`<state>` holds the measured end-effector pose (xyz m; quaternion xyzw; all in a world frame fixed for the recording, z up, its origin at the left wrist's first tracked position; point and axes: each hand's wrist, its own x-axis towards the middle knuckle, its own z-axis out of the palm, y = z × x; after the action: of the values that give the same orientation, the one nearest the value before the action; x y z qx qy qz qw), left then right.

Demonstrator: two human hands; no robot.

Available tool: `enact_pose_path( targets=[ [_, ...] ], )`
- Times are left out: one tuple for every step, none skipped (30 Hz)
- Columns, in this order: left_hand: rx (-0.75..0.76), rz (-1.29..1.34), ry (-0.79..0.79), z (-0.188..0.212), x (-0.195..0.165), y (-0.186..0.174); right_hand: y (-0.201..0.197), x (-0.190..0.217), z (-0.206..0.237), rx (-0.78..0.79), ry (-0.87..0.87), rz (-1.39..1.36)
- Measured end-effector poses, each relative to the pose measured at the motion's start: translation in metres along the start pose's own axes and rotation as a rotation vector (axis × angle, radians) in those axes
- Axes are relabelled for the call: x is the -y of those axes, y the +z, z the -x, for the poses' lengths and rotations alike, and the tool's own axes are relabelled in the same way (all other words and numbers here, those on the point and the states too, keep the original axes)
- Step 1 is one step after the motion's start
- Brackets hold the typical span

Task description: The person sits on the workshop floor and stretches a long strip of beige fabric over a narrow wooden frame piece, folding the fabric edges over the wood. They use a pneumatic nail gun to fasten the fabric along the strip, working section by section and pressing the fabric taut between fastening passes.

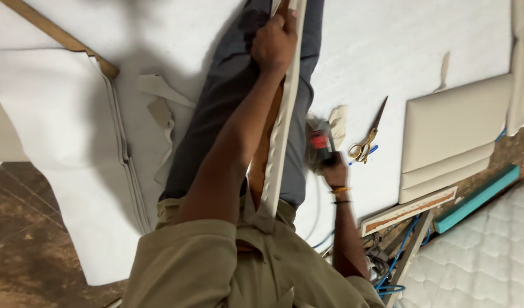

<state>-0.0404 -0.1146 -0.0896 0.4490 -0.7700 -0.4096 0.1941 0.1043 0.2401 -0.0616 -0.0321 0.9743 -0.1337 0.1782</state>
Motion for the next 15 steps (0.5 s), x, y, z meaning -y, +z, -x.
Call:
enact_pose_path(
  targets=[
    [0.01, 0.008, -0.013, 0.003, 0.0, 0.001, -0.028, -0.003, -0.009, 0.074, 0.086, -0.078],
    [0.02, 0.016, -0.027, 0.004, 0.0, 0.003, -0.055, -0.002, -0.016, 0.225, 0.205, -0.519],
    [0.027, 0.022, -0.042, 0.005, 0.001, 0.004, -0.08, 0.005, -0.027, 0.19, 0.125, -0.411],
    [0.056, 0.032, -0.06, 0.007, 0.001, 0.004, -0.106, 0.015, -0.04, 0.177, 0.014, -0.369],
    [0.084, 0.045, -0.075, 0.007, 0.002, 0.004, -0.127, 0.03, -0.053, 0.178, 0.001, -0.389],
    [0.11, 0.061, -0.086, 0.006, 0.001, 0.005, -0.152, 0.048, -0.067, 0.213, -0.173, -0.504],
    [0.114, 0.068, -0.088, 0.005, 0.002, 0.004, -0.176, 0.07, -0.081, 0.246, -0.251, -0.452],
    [0.119, 0.075, -0.091, 0.004, 0.001, 0.003, -0.199, 0.095, -0.099, 0.328, -0.308, -0.404],
    [0.125, 0.079, -0.096, 0.004, 0.0, 0.002, -0.218, 0.122, -0.116, 0.414, -0.361, -0.356],
    [0.1, 0.073, -0.089, 0.003, 0.0, 0.0, -0.231, 0.15, -0.13, 0.392, -0.373, -0.18],
    [0.076, 0.069, -0.078, 0.002, -0.001, -0.002, -0.237, 0.178, -0.144, 0.366, -0.382, -0.005],
    [0.053, 0.065, -0.068, 0.002, -0.003, -0.003, -0.24, 0.206, -0.159, 0.446, -0.459, -0.044],
    [0.063, 0.065, -0.085, 0.002, -0.005, -0.005, -0.242, 0.232, -0.172, 0.527, -0.537, -0.081],
    [0.072, 0.066, -0.105, 0.003, -0.005, -0.007, -0.241, 0.256, -0.183, 0.481, -0.637, 0.082],
    [0.082, 0.065, -0.127, 0.003, -0.007, -0.008, -0.235, 0.279, -0.191, 0.435, -0.732, 0.246]
  ],
)
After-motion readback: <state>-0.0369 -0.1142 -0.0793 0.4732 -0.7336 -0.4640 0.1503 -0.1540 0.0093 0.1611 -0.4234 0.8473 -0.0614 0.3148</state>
